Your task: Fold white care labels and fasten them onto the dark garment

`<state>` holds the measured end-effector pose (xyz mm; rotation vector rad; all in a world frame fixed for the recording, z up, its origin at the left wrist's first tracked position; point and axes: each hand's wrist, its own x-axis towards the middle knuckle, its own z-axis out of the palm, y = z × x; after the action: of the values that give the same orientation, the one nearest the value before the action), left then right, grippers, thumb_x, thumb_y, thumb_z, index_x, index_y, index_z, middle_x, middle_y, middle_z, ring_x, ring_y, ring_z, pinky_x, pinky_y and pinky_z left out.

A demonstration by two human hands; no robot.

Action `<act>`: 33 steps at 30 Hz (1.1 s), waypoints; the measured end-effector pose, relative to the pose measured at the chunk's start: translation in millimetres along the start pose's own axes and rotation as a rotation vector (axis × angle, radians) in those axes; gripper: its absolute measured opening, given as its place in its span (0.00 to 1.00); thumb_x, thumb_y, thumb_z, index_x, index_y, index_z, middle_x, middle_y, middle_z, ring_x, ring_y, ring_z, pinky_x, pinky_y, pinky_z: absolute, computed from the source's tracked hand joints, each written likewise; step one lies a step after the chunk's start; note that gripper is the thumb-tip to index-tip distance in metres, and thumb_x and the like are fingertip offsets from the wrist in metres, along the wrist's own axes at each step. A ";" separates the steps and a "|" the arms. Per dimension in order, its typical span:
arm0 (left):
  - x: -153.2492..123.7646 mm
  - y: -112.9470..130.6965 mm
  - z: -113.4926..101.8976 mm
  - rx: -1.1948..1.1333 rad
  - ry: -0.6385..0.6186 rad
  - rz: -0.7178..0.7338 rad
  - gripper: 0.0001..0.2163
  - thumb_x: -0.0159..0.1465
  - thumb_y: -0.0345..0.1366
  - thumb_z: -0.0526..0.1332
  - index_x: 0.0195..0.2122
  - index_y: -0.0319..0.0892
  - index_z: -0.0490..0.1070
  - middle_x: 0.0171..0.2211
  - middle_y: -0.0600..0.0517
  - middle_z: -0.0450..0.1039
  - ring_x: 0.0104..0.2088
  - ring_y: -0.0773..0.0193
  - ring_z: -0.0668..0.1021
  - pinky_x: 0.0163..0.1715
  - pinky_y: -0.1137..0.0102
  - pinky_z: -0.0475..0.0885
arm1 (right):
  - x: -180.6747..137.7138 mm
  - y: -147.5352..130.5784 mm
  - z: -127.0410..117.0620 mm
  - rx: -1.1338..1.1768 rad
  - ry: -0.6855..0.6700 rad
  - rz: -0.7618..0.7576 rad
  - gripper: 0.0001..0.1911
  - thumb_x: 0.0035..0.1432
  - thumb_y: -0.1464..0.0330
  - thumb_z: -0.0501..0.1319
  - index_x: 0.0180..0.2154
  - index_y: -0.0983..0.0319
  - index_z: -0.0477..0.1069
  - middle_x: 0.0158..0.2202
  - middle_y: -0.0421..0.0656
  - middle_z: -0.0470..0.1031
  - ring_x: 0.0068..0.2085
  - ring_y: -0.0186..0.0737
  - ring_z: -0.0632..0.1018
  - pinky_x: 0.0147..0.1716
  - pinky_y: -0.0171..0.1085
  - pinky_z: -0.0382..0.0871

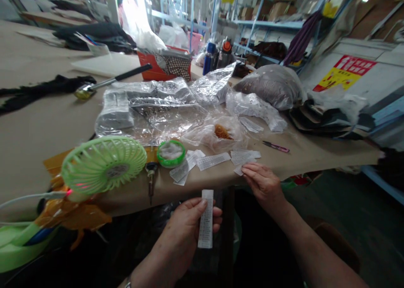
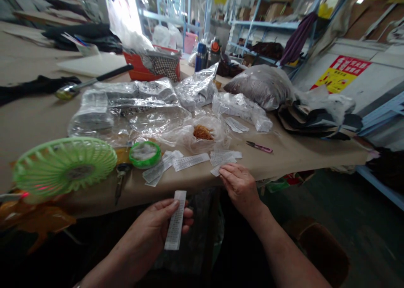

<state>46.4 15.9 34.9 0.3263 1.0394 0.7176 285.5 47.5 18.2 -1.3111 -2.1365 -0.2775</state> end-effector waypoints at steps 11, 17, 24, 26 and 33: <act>-1.7 -1.9 -2.8 0.000 -0.015 0.007 0.05 0.62 0.30 0.58 0.34 0.34 0.71 0.24 0.46 0.77 0.22 0.66 0.78 0.24 0.72 0.73 | 5.4 -20.9 7.7 0.147 0.067 0.066 0.10 0.57 0.75 0.59 0.41 0.60 0.73 0.41 0.46 0.77 0.45 0.43 0.77 0.49 0.44 0.71; 2.1 -5.2 -7.6 -0.010 -0.001 -0.006 0.04 0.62 0.31 0.59 0.33 0.35 0.70 0.23 0.47 0.77 0.21 0.66 0.77 0.24 0.72 0.74 | 3.7 -20.5 7.5 0.083 0.035 0.058 0.22 0.54 0.76 0.58 0.52 0.64 0.66 0.51 0.54 0.69 0.54 0.50 0.70 0.54 0.51 0.67; 1.7 -8.1 -8.4 -0.004 -0.036 -0.007 0.05 0.62 0.32 0.59 0.33 0.34 0.70 0.24 0.47 0.77 0.21 0.67 0.77 0.24 0.72 0.73 | 1.8 -5.4 5.6 0.156 0.006 0.000 0.14 0.58 0.76 0.57 0.45 0.60 0.72 0.43 0.48 0.75 0.51 0.46 0.73 0.51 0.50 0.69; -0.5 -7.4 -7.8 -0.002 -0.030 -0.002 0.05 0.62 0.31 0.59 0.33 0.35 0.70 0.24 0.47 0.77 0.21 0.66 0.77 0.24 0.72 0.73 | 1.5 -6.1 3.7 0.227 0.049 0.034 0.12 0.58 0.76 0.58 0.42 0.58 0.73 0.41 0.46 0.76 0.49 0.45 0.74 0.50 0.49 0.70; -9.1 -1.9 -3.1 -0.046 -0.085 0.023 0.06 0.60 0.31 0.59 0.34 0.33 0.72 0.25 0.46 0.76 0.22 0.67 0.76 0.23 0.73 0.71 | 1.6 -73.1 -4.5 0.554 0.160 -0.022 0.17 0.55 0.78 0.60 0.44 0.56 0.73 0.43 0.45 0.75 0.51 0.47 0.74 0.48 0.51 0.71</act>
<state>41.7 8.1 38.4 0.3261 0.9388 0.7412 223.7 10.9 32.4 -0.9088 -1.9026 0.1886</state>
